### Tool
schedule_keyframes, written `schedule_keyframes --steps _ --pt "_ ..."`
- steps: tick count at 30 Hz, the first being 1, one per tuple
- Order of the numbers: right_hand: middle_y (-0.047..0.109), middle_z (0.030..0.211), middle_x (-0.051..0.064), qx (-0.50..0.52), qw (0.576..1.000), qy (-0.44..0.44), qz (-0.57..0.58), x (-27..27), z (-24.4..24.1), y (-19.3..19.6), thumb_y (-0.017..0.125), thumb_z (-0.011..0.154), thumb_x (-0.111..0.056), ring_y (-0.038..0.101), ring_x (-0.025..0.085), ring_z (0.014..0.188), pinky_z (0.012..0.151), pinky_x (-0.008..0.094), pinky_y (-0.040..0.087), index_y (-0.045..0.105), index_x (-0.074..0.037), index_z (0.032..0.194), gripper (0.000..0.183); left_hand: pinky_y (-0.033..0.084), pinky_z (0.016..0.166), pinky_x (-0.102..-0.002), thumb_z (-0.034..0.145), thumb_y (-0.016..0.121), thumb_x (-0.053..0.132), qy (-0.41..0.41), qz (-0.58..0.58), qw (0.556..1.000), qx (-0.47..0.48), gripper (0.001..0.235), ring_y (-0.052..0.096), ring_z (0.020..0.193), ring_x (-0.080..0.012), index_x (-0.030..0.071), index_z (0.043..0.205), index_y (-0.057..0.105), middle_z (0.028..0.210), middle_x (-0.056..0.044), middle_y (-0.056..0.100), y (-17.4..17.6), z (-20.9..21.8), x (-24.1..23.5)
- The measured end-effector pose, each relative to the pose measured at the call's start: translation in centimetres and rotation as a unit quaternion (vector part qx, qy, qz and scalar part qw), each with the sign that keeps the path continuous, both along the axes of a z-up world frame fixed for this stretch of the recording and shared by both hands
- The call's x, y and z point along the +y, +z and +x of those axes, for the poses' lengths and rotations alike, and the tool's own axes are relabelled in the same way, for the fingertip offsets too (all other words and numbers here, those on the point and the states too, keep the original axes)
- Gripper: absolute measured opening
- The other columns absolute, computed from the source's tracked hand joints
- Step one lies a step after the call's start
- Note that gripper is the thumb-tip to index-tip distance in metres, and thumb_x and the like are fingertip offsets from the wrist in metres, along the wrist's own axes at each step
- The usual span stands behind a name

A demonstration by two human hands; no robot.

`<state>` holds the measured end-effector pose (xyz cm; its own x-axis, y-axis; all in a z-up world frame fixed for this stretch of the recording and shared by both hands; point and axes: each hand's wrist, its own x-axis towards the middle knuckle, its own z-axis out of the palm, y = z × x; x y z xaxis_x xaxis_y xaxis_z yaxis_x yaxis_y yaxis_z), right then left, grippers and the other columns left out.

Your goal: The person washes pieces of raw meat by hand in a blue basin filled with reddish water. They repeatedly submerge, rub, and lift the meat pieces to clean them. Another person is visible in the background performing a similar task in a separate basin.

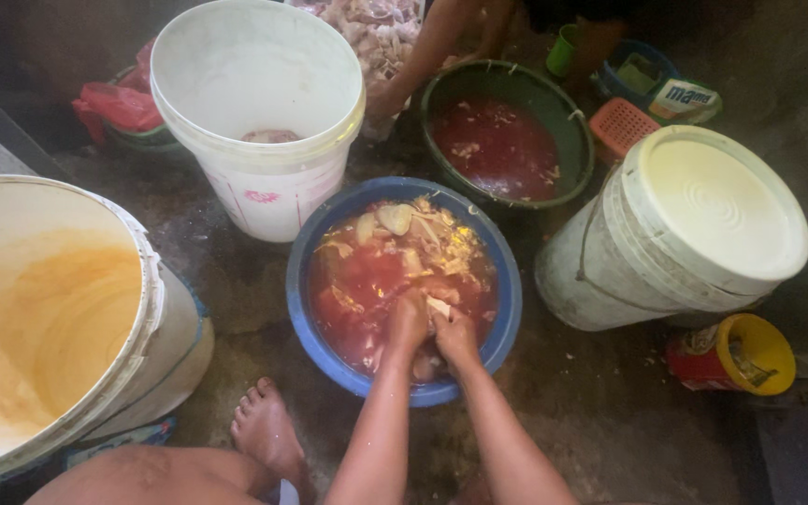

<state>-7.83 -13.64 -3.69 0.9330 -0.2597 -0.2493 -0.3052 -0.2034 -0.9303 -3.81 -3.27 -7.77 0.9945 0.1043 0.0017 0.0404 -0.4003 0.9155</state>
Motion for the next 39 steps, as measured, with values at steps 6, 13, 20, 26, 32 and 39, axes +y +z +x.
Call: schedule_keyframes --steps 6,13,20,26,32,39 --pt "0.071 0.082 0.007 0.02 0.994 -0.06 0.088 -1.0 0.2 -1.7 0.062 0.098 -0.016 0.057 0.011 0.056 0.045 0.029 0.044 0.072 0.0 0.119 0.028 0.051 0.084 -0.052 0.094 0.057 0.036 0.248 -0.086 0.962 0.069 0.045 0.068 0.097 -0.0474 -0.004 0.114 0.062 0.105 -0.031 0.07 1.5 0.3 1.0" --pt "0.074 0.114 0.002 -0.092 0.994 -0.029 0.047 -0.7 0.6 -1.1 0.058 0.101 -0.021 0.068 0.01 0.097 0.08 0.023 0.054 0.063 -0.004 0.132 0.035 0.05 0.095 -0.051 0.088 0.061 0.053 0.06 -0.087 0.975 0.197 0.058 0.066 0.112 -0.0445 0.003 0.118 0.068 0.117 -0.029 0.07 6.7 -1.0 -0.5" --pt "0.07 0.126 0.009 0.016 0.982 -0.042 0.185 0.5 0.7 0.7 0.049 0.104 -0.036 0.065 0.016 0.111 0.098 0.029 0.048 0.065 -0.005 0.132 0.044 0.048 0.089 -0.055 0.094 0.057 0.035 0.092 -0.083 0.991 -0.058 0.047 0.062 0.102 -0.0519 -0.008 0.111 0.065 0.108 -0.035 0.065 2.6 -0.7 -2.4" --pt "0.077 0.111 0.013 -0.034 0.998 -0.015 0.041 0.1 0.4 0.2 0.052 0.1 -0.026 0.07 0.021 0.1 0.091 0.036 0.053 0.071 0.001 0.118 0.037 0.048 0.083 -0.058 0.102 0.051 0.036 0.098 -0.022 0.99 0.094 0.043 0.063 0.095 -0.0517 -0.004 0.099 0.066 0.097 -0.032 0.066 1.0 -0.7 -2.5" --pt "0.076 0.094 0.02 -0.061 0.984 -0.006 -0.165 -0.2 0.2 -1.1 0.056 0.102 -0.024 0.072 0.024 0.087 0.082 0.041 0.054 0.074 0.004 0.107 0.034 0.053 0.08 -0.052 0.095 0.044 0.031 0.188 -0.029 0.981 0.027 0.041 0.069 0.089 -0.0447 -0.002 0.091 0.067 0.09 -0.029 0.071 -3.5 1.1 -0.8" --pt "0.075 0.09 0.016 -0.035 0.997 -0.052 -0.041 -0.4 0.5 -1.2 0.058 0.101 -0.025 0.068 0.022 0.081 0.075 0.039 0.054 0.073 0.002 0.106 0.032 0.048 0.085 -0.048 0.104 0.05 0.051 0.121 -0.251 0.939 0.2 0.057 0.061 0.104 -0.0381 -0.003 0.112 0.068 0.111 -0.029 0.065 -5.0 2.1 -1.3"
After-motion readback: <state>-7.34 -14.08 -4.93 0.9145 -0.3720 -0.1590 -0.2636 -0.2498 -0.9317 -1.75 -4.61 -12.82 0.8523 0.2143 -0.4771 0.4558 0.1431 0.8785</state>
